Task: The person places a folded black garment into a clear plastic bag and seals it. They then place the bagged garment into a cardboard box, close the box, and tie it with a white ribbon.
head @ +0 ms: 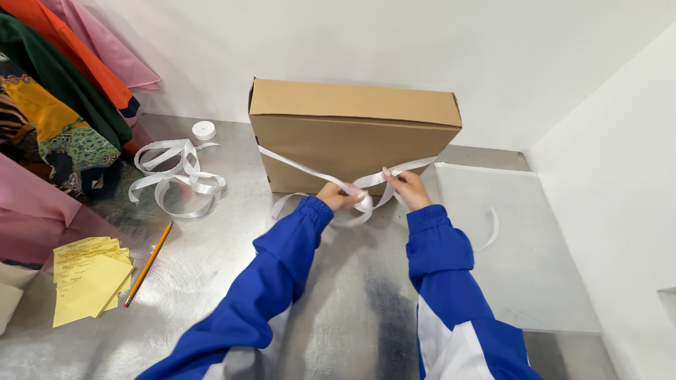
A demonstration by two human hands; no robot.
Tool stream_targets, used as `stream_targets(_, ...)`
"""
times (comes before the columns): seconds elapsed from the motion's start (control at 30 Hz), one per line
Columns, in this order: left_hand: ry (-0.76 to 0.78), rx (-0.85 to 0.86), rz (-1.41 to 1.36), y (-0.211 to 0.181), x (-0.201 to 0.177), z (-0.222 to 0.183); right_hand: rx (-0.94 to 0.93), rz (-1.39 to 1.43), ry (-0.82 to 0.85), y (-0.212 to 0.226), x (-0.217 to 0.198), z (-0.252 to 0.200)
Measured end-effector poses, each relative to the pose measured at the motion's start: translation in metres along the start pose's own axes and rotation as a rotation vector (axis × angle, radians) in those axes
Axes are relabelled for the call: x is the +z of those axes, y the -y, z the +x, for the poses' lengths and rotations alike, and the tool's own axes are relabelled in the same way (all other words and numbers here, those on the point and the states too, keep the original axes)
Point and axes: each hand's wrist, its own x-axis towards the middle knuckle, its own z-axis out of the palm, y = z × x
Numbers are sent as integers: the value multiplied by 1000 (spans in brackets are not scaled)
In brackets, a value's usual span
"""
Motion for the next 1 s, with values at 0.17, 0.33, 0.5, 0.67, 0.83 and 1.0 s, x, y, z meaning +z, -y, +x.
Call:
stream_targets(0.17,-248,-134,-883,-73,32,-26,79,68,-190,37,-15,-29)
stream_targets(0.33,-356,-77,-1033,-64,-2,-28,131,-140,-355,6,-71,-26)
stream_targets(0.5,-454,6,-1005,-60,-40,-63,155,-341,-425,-48,-101,-2)
stream_targets(0.67,-548,195,-1144,-15,-128,-91,79,708,-234,-36,-114,-15)
stream_targets(0.83,-655,390,-912,-46,-205,-154,122,1147,-120,19,-116,-69)
stream_targets(1.0,-784,485,-785,-78,-259,-210,127,1202,-31,13,-123,-71)
